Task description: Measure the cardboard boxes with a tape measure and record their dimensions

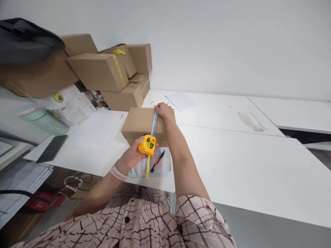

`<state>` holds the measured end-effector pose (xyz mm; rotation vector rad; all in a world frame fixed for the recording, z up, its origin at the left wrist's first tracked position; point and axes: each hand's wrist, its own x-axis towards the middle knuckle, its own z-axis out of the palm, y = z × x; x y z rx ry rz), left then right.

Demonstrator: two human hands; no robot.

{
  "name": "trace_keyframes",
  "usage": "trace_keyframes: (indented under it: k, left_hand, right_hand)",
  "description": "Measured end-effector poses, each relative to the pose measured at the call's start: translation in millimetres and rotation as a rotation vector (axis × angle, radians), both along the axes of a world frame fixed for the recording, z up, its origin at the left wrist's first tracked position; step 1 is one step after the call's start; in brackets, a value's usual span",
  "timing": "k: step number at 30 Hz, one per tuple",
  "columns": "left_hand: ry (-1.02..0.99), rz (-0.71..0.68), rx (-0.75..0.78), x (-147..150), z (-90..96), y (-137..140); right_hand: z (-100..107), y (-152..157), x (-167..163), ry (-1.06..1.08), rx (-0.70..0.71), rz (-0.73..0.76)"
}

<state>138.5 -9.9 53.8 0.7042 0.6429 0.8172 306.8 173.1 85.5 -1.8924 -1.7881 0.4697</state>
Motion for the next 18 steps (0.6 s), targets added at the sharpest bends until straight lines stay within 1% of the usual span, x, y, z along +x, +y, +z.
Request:
trace_keyframes:
  k: [3,7,10,13,15,17,18]
  left_hand:
    - [0.020,0.038,-0.033,4,4.4,5]
    - [0.050,0.060,-0.068,7,5.6,11]
    - [0.077,0.053,-0.040,6,7.4,11]
    - [0.104,0.044,0.061,-5,14.0,4]
    - [0.150,0.089,0.170,-21,19.6,-2]
    - [0.219,0.198,0.307,-43,22.1,-7]
    - [0.258,0.272,0.370,-55,21.1,-9]
  right_hand:
    - [-5,5,1,-0.002,0.011,0.006]
    - [-11,10,0,0.001,0.031,0.015]
    - [-10,13,4,0.109,0.098,0.008]
    - [-3,10,23,0.321,0.294,-0.019]
    - [-1,-4,45,0.440,0.437,-0.043]
    - [-6,-30,66,0.529,0.486,-0.076]
    - [-12,-47,75,0.566,0.472,-0.101]
